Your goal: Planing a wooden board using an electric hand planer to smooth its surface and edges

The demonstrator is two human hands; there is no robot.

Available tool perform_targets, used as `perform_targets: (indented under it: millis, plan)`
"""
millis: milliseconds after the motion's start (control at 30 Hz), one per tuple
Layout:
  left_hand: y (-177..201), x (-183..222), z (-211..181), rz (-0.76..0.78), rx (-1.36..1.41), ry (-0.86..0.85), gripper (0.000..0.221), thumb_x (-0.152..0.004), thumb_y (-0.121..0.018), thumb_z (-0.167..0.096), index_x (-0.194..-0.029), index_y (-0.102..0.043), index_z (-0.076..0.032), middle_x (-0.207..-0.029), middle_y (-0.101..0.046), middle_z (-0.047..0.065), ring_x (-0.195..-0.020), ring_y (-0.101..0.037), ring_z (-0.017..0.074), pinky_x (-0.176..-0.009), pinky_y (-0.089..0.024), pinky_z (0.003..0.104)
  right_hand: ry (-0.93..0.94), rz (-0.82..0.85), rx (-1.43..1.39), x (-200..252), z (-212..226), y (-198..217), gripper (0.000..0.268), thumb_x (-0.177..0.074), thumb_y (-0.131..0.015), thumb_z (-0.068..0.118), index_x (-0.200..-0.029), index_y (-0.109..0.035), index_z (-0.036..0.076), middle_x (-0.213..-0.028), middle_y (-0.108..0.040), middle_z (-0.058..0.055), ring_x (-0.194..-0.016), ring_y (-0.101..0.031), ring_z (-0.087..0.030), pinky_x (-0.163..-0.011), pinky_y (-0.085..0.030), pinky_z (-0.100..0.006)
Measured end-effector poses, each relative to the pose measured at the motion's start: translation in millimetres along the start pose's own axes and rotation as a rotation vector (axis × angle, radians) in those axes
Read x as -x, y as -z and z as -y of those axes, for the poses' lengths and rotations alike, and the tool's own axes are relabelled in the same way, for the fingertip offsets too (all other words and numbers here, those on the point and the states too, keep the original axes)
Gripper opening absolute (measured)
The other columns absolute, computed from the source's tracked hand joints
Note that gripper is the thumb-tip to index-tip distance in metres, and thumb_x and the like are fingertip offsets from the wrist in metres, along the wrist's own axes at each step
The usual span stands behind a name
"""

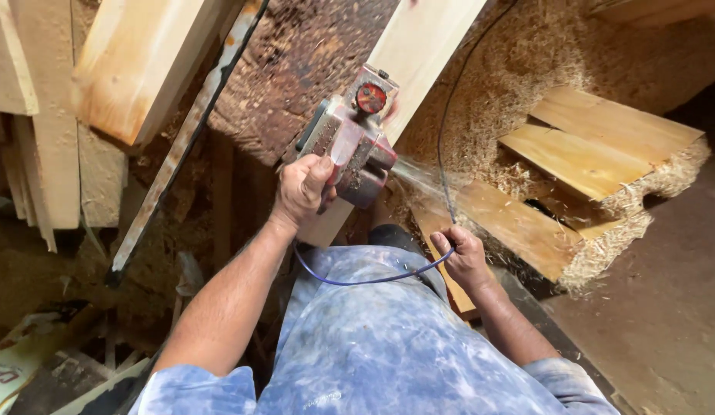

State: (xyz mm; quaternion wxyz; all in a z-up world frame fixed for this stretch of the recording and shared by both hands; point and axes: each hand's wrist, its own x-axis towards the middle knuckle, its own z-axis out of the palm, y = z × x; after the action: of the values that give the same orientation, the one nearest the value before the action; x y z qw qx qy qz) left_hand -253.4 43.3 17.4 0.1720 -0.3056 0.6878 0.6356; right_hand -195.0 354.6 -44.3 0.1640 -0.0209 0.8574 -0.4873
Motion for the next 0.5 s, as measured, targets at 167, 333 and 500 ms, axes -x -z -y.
perform_targets:
  millis: [167, 333, 500]
  plan:
    - [-29.0, -45.5, -37.9, 0.011, -0.040, -0.036, 0.041, -0.079, -0.048, -0.046, -0.060, -0.054, -0.010, -0.045, -0.054, 0.006, -0.039, -0.056, 0.0153, -0.039, -0.047, 0.023, -0.030, 0.013, -0.015, -31.3, 9.8, 31.6, 0.017, -0.081, -0.065, 0.023, -0.067, -0.062, 0.013, -0.049, -0.048, -0.007, -0.050, -0.051, -0.021, -0.051, -0.043, -0.029]
    - [-60.3, -83.8, -87.0, -0.008, -0.026, -0.065, 0.045, -0.079, -0.046, -0.048, -0.059, -0.054, -0.009, -0.044, -0.053, 0.008, -0.037, -0.055, 0.0157, -0.038, -0.047, 0.024, -0.072, -0.009, -0.044, -48.4, -19.0, 58.2, 0.019, -0.081, -0.064, 0.021, -0.065, -0.061, 0.010, -0.047, -0.046, -0.007, -0.047, -0.048, -0.017, -0.048, -0.042, -0.028]
    - [-88.5, -123.4, -127.7, -0.011, 0.055, -0.113, 0.044, -0.077, -0.049, -0.050, -0.062, -0.052, -0.008, -0.044, -0.051, 0.009, -0.038, -0.053, 0.0149, -0.039, -0.047, 0.024, -0.117, -0.034, -0.030, -69.1, -13.5, 87.1, 0.020, -0.081, -0.063, 0.023, -0.065, -0.061, 0.010, -0.046, -0.048, -0.009, -0.045, -0.048, -0.019, -0.047, -0.041, -0.030]
